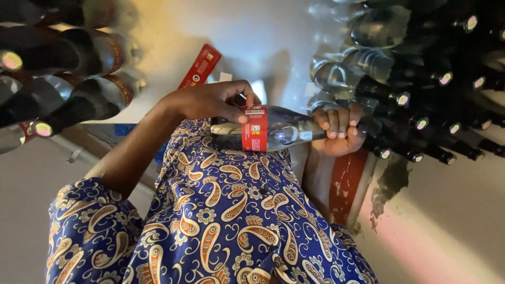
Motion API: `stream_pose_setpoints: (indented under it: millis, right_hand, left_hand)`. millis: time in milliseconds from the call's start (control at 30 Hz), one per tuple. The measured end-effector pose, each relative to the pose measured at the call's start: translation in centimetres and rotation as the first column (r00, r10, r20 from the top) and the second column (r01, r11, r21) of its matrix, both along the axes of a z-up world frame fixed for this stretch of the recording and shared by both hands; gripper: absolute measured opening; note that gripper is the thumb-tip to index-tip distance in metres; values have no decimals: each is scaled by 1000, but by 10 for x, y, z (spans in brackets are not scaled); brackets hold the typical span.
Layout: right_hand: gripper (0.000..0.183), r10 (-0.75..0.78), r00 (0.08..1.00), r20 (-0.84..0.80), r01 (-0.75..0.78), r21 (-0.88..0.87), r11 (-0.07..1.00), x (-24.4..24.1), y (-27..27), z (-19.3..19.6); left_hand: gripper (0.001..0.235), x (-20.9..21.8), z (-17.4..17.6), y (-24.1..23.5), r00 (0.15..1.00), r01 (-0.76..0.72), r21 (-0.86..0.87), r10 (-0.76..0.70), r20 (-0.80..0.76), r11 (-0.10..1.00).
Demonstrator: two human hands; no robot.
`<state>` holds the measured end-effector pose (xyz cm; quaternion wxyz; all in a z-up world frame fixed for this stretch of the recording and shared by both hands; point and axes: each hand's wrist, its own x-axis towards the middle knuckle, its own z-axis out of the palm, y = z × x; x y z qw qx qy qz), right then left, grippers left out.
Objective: Manually applying adhesive labels to glass bottles in a production environment.
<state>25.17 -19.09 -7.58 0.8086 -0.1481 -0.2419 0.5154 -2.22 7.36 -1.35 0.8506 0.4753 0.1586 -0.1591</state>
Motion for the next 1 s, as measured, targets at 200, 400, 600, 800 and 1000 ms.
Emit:
stream_pose_setpoints:
  millis: [200,400,600,800,1000]
  right_hand:
    - [14,40,998,52,-41,23,999,9,16,17]
    - [17,103,986,129,-96,-61,994,10,37,31]
    - [21,264,958,-116,-248,136,959,-70,116,34]
    - [32,224,562,796,-54,-235,970,-168,187,43]
    - [23,450,341,825,-524,-231,820,-259,199,73]
  left_hand:
    - [59,0,-7,-15,984,-175,42,173,47,984]
    - [72,-38,-25,-20,965,-260,78,255,70,962]
    - [36,-124,-87,-43,728,-567,464,677,-105,681]
    - [101,-130,-81,-97,620,-284,918,784,-43,275]
    - [75,-152,-119,-138,347,-365,859,804,482,-358]
